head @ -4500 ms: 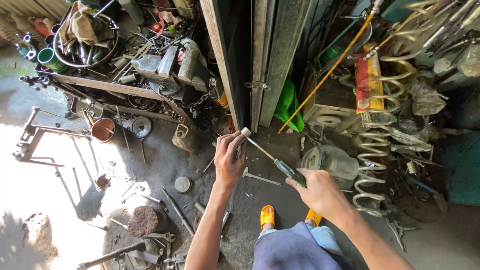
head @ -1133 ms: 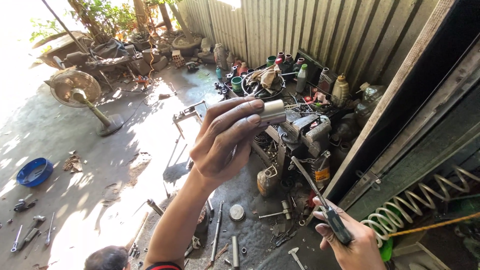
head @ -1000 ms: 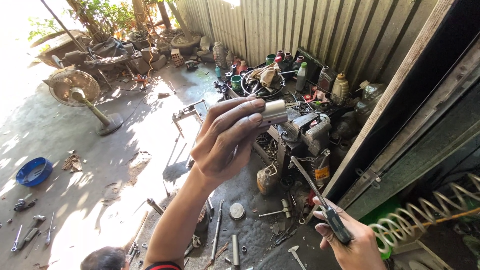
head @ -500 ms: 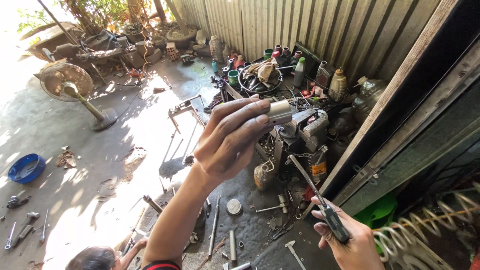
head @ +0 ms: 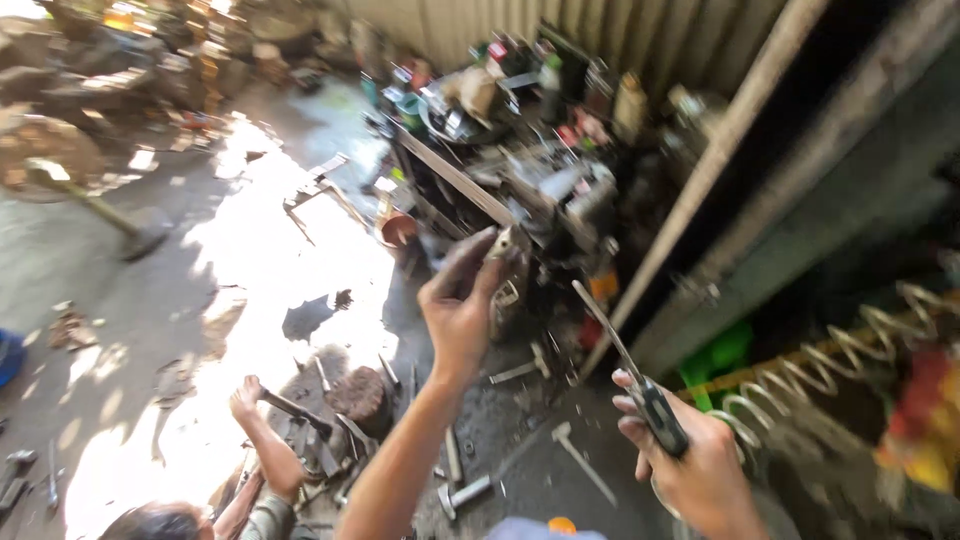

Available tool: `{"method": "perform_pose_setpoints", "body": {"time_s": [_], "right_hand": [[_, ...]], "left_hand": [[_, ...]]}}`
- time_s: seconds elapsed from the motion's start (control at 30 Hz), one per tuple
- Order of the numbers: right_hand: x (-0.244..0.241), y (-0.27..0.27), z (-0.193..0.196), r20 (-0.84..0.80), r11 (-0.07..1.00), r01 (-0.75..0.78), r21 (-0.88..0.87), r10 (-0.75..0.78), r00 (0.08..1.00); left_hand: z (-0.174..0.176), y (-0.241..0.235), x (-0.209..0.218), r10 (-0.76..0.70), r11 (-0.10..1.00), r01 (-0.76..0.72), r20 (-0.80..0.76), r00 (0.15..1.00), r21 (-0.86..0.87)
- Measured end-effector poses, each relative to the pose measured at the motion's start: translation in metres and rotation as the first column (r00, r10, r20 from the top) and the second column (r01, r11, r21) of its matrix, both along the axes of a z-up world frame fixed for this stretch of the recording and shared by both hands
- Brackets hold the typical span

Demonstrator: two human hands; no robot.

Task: The person holds a small cylindrical metal bushing, turns it while looking it over, briefly picks at it with a screwdriver, then presses its end against a spinning bench grinder wheel with sparks flying, repositioning it repeatedly. They then carry the part across the workshop floor.

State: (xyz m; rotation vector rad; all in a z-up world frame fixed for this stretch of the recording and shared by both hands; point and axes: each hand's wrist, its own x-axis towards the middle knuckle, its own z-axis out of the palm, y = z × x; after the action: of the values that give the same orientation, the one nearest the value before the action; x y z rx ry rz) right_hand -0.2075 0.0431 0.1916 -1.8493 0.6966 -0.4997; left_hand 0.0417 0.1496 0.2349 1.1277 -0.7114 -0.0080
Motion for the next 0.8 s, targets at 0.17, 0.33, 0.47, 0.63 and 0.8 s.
{"method": "perform_pose_setpoints", "body": {"time_s": [0.17,0.33,0.47,0.63,0.8], "right_hand": [[-0.027,0.001,-0.027,-0.294,0.992,0.113,0.06,-0.091,0.952],[-0.059,-0.013,-0.053,-0.61,0.97,0.205,0.129,-0.085,0.788],[-0.073,-0.019,-0.067,-0.519,0.992,0.09,-0.094,-0.126,0.845],[-0.074,-0.017,-0.056,-0.691,0.983,0.185,0.014,-0.124,0.712],[-0.087,-0.018,-0.081,-0.594,0.983,0.175,0.062,-0.105,0.797]], "left_hand": [[-0.204,-0.032,-0.027,-0.434,0.898,0.292,-0.76,0.483,-0.328],[-0.263,-0.055,-0.079,-0.5,0.843,0.334,-0.843,0.199,-0.422],[-0.271,-0.065,-0.096,-0.507,0.825,0.413,-0.828,0.238,-0.386],[-0.266,-0.07,-0.101,-0.522,0.807,0.474,-0.8,0.295,-0.353],[-0.254,-0.072,-0.103,-0.495,0.817,0.497,-0.797,0.346,-0.292]]}}
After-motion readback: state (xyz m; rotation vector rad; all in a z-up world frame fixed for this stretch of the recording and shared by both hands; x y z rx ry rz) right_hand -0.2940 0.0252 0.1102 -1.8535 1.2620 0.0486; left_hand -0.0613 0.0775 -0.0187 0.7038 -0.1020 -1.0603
